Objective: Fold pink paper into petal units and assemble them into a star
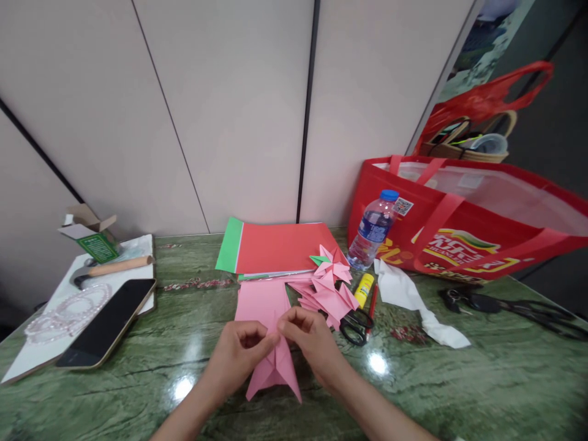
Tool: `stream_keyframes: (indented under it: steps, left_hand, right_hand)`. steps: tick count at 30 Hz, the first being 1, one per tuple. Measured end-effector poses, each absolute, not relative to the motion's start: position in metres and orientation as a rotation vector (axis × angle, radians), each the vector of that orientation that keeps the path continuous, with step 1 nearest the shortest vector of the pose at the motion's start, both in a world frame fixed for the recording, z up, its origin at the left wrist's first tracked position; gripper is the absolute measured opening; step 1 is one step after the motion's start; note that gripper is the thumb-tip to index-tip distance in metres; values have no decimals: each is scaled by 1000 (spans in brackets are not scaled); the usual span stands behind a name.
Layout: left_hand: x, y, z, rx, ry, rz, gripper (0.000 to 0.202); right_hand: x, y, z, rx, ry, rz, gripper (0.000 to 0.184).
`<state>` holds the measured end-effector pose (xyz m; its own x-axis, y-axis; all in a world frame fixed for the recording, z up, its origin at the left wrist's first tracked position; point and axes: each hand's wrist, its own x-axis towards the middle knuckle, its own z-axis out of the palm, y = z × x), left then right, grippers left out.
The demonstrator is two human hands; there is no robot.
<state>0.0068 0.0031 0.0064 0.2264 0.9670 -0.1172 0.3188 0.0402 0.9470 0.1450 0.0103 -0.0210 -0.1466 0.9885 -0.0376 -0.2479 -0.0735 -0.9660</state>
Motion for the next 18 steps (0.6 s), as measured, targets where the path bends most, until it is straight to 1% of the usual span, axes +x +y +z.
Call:
stream_keyframes:
  steps: [4,11,14,18]
  left_hand:
    - [5,4,5,1507,1347,842,31]
    - [4,7,2,1534,1328,809,38]
    - [3,6,2,1428,1297,773,36]
    - [3,6,5,1364,1326,833,36]
  right_hand:
    - [142,10,-22,-979,-1024,1522,14]
    - [142,12,-23,-1048,-1088,1454,9]
    - [144,12,-21,-1037,-1140,1483,9]
    - [144,11,-21,-1036,-1192,1528,11]
